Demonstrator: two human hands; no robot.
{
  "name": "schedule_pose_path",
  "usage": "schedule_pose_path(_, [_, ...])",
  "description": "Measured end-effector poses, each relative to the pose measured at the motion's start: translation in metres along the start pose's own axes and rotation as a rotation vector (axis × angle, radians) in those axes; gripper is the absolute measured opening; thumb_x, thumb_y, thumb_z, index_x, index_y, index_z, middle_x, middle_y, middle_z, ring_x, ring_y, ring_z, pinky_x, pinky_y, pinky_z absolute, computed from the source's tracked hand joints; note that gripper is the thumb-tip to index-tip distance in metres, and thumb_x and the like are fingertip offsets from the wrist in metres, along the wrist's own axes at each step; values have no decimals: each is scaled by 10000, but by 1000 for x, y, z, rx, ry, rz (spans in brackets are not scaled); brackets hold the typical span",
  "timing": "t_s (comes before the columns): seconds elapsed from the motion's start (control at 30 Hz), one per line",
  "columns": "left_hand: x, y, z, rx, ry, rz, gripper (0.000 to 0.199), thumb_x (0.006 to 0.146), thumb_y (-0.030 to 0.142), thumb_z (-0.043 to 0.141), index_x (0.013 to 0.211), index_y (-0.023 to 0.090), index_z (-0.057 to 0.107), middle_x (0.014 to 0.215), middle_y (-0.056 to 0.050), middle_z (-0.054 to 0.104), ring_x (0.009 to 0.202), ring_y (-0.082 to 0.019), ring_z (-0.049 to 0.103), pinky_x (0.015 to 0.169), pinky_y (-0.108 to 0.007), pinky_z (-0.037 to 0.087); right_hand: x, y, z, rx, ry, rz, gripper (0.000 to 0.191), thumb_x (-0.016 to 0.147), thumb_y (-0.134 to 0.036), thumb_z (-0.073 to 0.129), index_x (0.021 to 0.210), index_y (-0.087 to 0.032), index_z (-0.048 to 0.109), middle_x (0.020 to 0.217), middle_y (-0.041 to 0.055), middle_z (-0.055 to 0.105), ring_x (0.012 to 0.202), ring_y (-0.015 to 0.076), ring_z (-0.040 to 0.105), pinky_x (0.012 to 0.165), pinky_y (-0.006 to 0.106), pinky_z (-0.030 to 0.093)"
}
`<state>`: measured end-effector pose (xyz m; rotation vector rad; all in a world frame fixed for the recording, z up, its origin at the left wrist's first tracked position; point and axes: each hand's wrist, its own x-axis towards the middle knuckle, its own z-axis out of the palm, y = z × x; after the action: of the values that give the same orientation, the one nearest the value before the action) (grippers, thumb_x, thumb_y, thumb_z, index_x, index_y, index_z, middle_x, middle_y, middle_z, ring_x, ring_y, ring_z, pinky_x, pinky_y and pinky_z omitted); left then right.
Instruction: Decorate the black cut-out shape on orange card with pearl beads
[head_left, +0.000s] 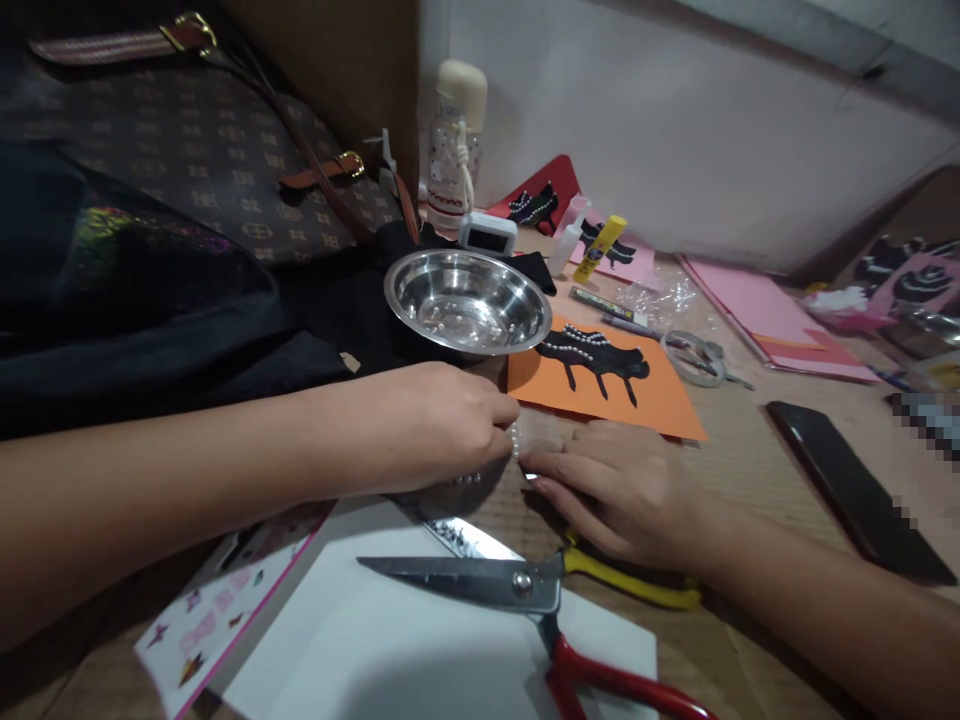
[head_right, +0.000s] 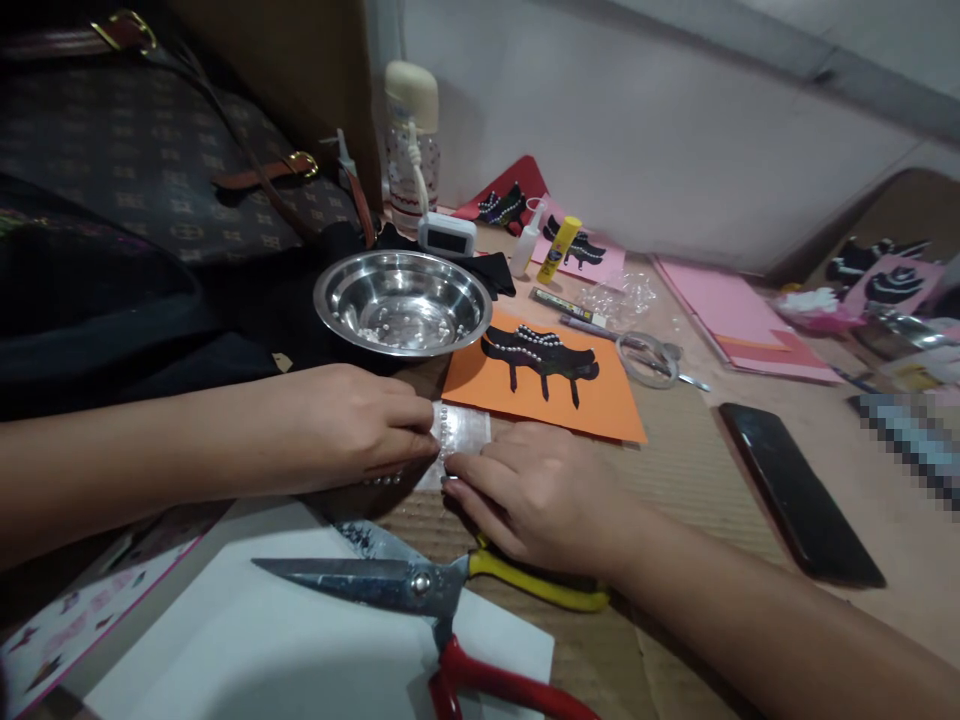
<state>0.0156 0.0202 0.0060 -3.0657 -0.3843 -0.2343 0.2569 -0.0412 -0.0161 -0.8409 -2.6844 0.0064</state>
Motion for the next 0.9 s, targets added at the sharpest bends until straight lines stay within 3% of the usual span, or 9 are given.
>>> schedule_pose_path(0.1, [1,0,0,7,-72,79,105,880,119,664,959,139,730,940,-81,709,802,-219,657,627,-322,477,1,0,1,15,-2,4,206,988,-250,533,1042,-140,699,707,46,658,641,192,566,608,329,396])
schedule_pose_path(0.2, [1,-1,3,-17,-9,65,125,882,135,671,997,138,718,915,-73,709,789,-215,653,625,-319,487,2,-1,0,56,11,44,219,997,-258,512,990,-159,708,711,44,671,631,177,574,608,311,402])
schedule_pose_path(0.33, [1,-4,8,-49,64,60,130,893,161,666,1019,151,695,904,-56,702,773,-194,635,622,-300,485,7,2,-2,263,-30,243,228,982,-246,509,856,-189,690,720,20,690,620,144,595,604,261,423])
schedule_pose_path(0.47, [1,-2,9,-65,74,32,150,895,148,657,1042,172,681,918,-30,687,750,-174,612,623,-292,469,14,10,-1,359,84,399,261,972,-218,466,780,-184,639,677,3,670,586,125,596,561,224,433])
schedule_pose_path(0.73, [1,11,11,85,12,46,147,945,146,570,1069,141,649,906,-49,651,738,-217,568,612,-345,444,14,12,4,402,146,397,255,962,-232,478,785,-178,654,679,4,677,586,127,604,564,230,441])
schedule_pose_path(0.9, [9,8,5,29,-55,32,80,930,157,611,985,164,668,914,-39,664,757,-202,599,621,-330,452,13,12,4,465,147,363,246,987,-253,489,851,-184,682,765,18,728,670,133,656,642,235,486])
